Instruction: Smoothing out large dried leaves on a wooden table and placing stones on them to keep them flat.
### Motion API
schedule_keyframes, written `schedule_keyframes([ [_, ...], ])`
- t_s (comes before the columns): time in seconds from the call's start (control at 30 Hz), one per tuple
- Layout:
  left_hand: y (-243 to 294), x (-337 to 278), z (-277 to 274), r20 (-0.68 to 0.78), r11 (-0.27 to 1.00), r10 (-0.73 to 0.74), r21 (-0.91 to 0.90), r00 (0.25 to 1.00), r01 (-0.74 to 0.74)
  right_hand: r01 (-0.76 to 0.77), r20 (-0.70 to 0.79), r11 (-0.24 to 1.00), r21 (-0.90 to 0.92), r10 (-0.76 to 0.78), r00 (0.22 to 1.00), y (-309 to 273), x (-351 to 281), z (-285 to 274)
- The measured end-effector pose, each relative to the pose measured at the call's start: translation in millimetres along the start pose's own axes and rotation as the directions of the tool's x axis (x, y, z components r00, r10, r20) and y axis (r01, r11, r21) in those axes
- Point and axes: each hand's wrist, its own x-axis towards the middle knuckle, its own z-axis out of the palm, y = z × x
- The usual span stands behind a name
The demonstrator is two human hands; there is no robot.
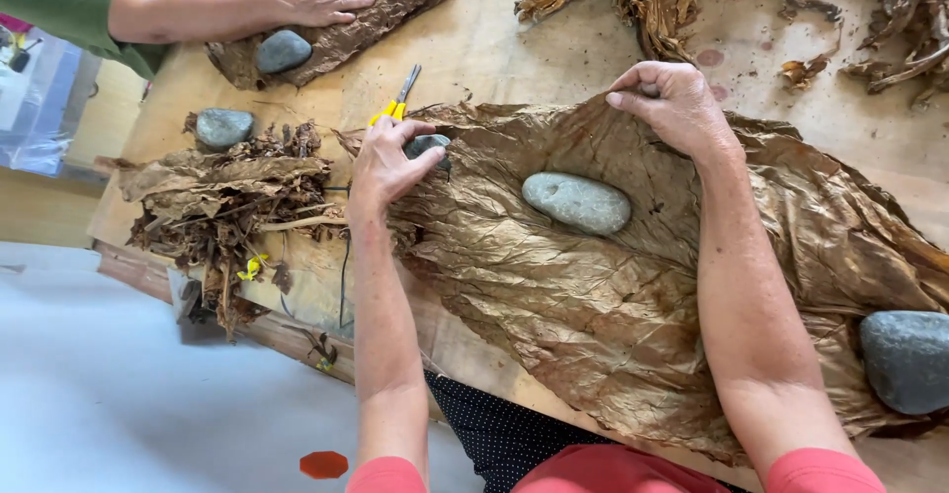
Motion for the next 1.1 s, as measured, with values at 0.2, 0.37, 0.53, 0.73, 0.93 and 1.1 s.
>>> schedule_keyframes([
  [0.2, 23, 0, -7, 0.247, 0.971, -0.23, 0.117, 0.941, 0.206, 0.007, 0.012, 1.0, 0.001, -0.007, 1.0, 2, 0, 1],
  [0.37, 24, 4, -4, 0.289, 0.956, -0.287, 0.145, 0.913, 0.254, 0.02, 0.014, 1.0, -0.017, -0.02, 1.0, 4, 1, 2],
  [0.53, -4, 12, 6, 0.184, 0.97, -0.215, -0.076, 0.959, 0.232, 0.034, 0.018, 0.999, -0.011, -0.034, 0.999, 8, 1, 3],
  [0.73, -12, 12, 12, 0.185, 0.926, -0.271, -0.217, 0.945, 0.308, 0.028, 0.029, 1.0, -0.009, -0.028, 0.999, 9, 2, 3],
  [0.93, -15, 7, 2, 0.224, 0.784, -0.272, -0.512, 0.936, 0.35, 0.038, 0.027, 0.999, -0.014, -0.038, 0.999, 14, 3, 4],
  [1.1, -35, 15, -12, 0.098, 0.603, -0.2, -0.772, 0.975, 0.201, 0.048, 0.028, 0.999, -0.004, -0.048, 0.998, 17, 4, 5],
])
